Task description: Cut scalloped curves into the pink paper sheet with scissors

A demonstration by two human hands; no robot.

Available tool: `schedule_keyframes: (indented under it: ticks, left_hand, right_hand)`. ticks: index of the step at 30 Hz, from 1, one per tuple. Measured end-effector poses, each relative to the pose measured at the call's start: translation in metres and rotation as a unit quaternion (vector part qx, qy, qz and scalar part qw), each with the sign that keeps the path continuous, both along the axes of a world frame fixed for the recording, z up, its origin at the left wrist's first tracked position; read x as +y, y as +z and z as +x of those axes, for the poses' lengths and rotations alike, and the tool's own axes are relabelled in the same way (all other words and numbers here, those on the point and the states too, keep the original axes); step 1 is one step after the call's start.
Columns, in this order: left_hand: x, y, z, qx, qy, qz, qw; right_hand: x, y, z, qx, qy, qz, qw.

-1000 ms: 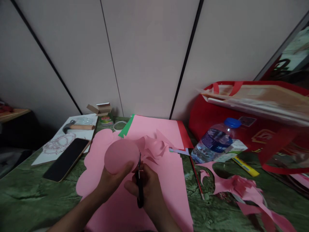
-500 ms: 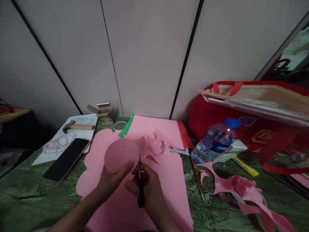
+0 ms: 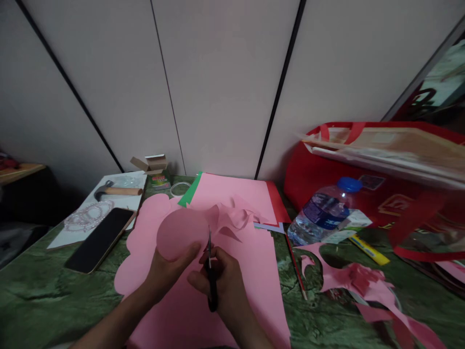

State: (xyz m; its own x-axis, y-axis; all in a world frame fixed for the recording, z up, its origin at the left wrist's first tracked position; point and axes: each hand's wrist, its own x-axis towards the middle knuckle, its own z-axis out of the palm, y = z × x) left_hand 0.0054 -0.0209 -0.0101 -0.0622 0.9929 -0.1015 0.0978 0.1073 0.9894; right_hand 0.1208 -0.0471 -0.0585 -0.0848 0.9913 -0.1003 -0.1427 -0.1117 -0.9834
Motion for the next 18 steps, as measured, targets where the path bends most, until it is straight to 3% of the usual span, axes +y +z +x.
schedule_keyframes:
  ticks: [18]
  left_hand:
    - [0.007,-0.009,-0.008,0.023,-0.016,0.021,0.999]
  right_hand:
    - [-0.001,0.014,-0.001,-0.032,-0.017,-0.025,0.999]
